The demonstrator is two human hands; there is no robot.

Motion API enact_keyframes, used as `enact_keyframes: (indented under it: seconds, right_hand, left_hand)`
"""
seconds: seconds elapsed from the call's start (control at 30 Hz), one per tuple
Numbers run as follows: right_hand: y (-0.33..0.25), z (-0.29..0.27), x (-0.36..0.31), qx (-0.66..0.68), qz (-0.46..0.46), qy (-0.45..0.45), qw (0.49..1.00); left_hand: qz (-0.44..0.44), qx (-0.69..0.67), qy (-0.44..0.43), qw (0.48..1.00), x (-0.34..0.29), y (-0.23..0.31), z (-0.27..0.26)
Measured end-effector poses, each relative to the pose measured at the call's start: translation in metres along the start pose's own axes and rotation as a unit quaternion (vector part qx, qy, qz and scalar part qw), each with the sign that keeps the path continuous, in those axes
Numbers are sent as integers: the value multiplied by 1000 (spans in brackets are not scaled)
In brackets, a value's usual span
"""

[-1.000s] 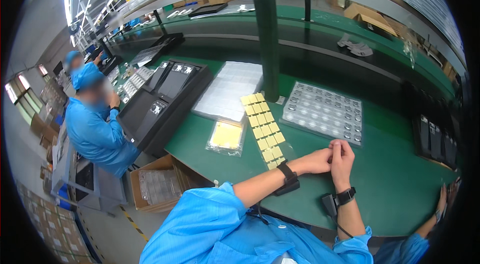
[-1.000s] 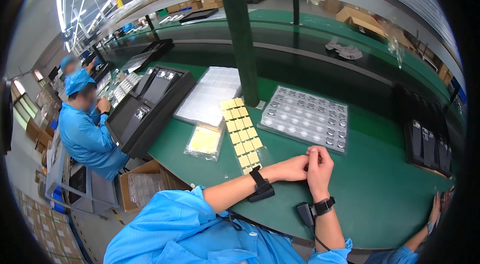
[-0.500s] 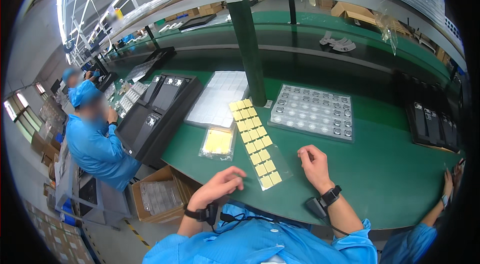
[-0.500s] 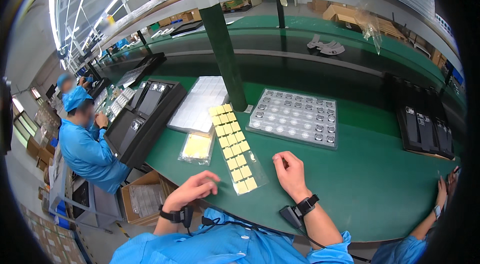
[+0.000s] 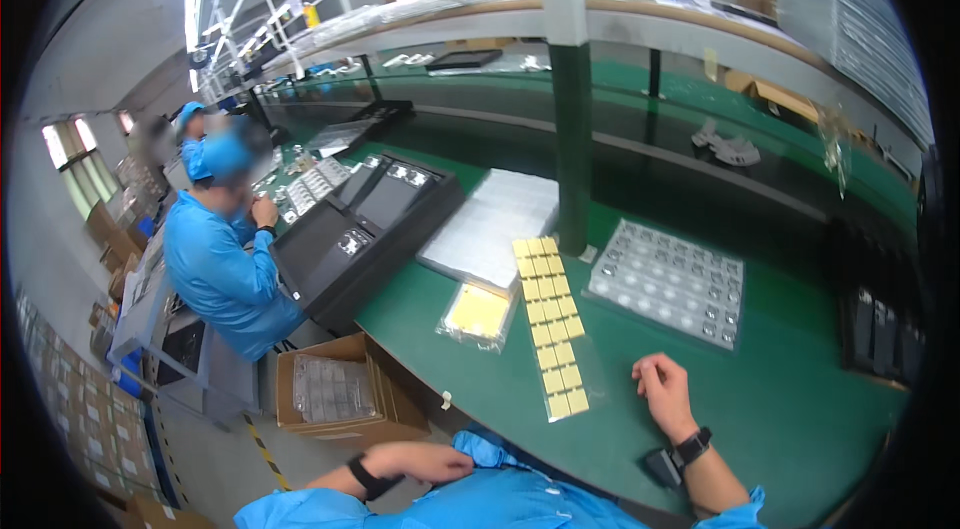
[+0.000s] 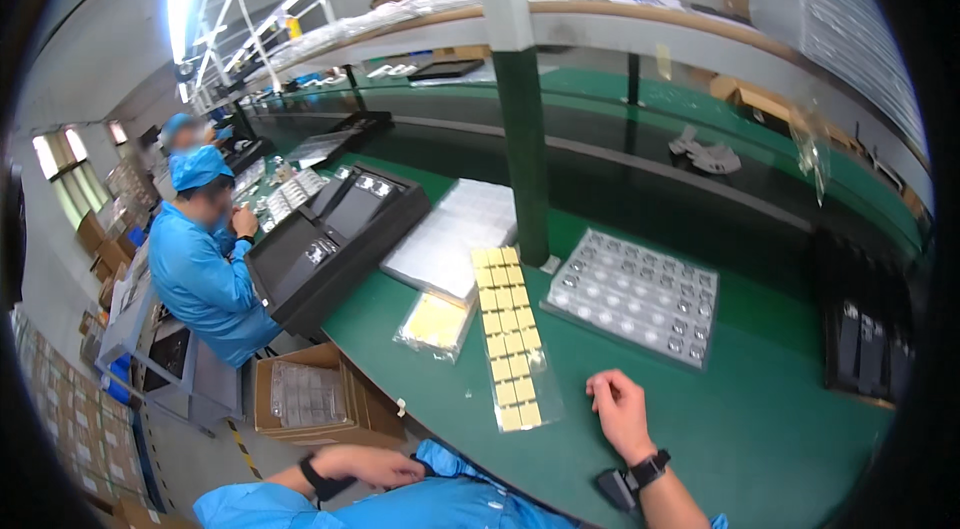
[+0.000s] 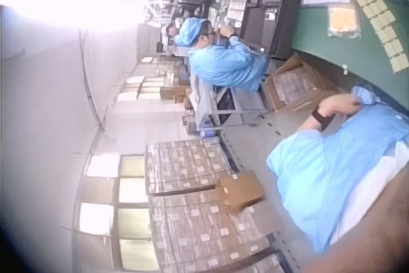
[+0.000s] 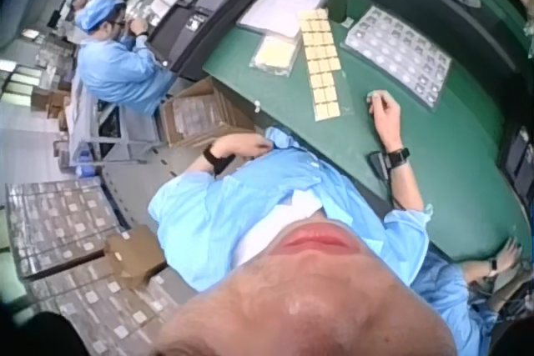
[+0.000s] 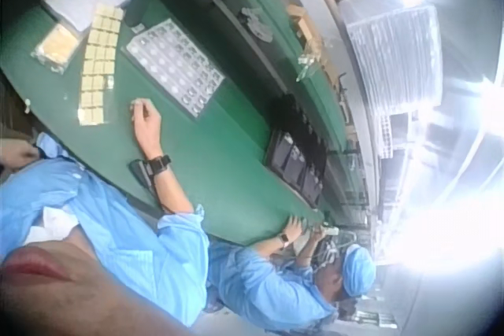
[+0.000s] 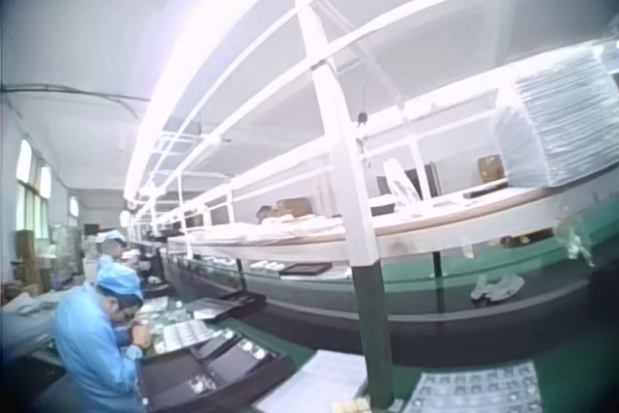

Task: Applying protective stickers or films to the camera lens area of smartphones on an assembly line.

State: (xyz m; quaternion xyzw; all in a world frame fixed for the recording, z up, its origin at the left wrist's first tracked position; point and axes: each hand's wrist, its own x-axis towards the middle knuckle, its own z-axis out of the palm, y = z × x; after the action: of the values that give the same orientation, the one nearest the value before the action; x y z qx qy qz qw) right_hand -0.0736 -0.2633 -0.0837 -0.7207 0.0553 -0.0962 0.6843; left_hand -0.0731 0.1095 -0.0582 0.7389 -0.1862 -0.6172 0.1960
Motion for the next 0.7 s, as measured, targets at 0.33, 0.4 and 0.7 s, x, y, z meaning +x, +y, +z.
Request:
enact_keyframes:
  seconds: [0.33,0.4,0.7]
  right_hand:
    - [5,0,3,-58,-17,-17,998]
    - [0,0,3,12,10,7,1000]
    - [9,-11,-3,-30,-10,-14,999]
  left_hand:
    - [130,79,97,983,70,17,42]
    - [185,-56,149,970,87,4,62]
    - [166,-198,141,956,125,41,108]
